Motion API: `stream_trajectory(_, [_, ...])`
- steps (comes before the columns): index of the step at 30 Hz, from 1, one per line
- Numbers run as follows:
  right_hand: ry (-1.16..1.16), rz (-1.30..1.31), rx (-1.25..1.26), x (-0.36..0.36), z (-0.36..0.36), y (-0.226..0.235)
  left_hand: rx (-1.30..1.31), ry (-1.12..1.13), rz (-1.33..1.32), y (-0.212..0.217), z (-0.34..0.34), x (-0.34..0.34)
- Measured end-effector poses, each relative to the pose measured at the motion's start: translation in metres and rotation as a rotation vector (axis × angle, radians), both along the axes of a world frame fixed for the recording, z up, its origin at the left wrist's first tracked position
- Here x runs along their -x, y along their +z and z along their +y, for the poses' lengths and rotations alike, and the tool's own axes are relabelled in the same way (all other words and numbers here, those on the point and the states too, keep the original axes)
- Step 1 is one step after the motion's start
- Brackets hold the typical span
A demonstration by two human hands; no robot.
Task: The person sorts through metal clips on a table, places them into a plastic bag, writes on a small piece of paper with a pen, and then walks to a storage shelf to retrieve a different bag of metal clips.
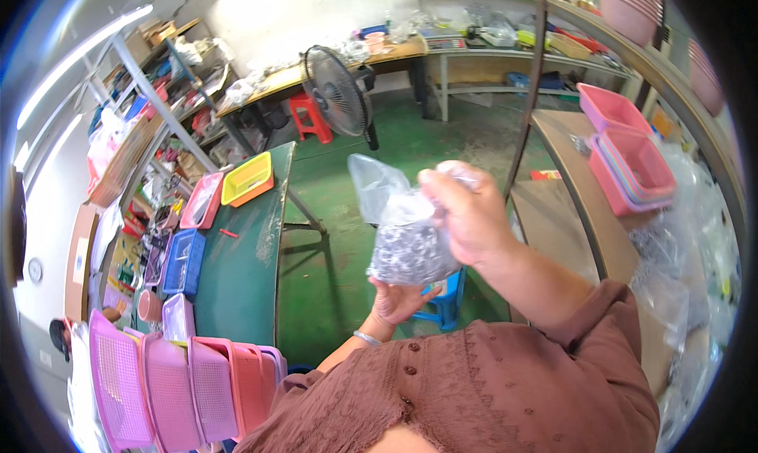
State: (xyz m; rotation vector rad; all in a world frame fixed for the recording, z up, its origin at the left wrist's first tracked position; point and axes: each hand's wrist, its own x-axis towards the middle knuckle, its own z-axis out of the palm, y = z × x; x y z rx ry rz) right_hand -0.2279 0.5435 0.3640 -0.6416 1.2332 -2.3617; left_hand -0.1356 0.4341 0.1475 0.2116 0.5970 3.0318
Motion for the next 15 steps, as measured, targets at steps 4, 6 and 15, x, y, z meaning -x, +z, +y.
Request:
stream_trajectory(4, [0.383,-0.138,-0.007,0.008,-0.057,-0.009,-0.111,0.395,0.022,0.024,-0.025,-0.003])
stream_trajectory(6, [0.585,-0.184,-0.061,0.017,-0.074,-0.017,-0.062,0.636,-0.072,0.032,-0.036,0.002])
stream_trajectory(15, [0.881,-0.156,-0.267,0.009,-0.214,-0.080,-0.290,1.100,-0.263,-0.008,-0.077,-0.043])
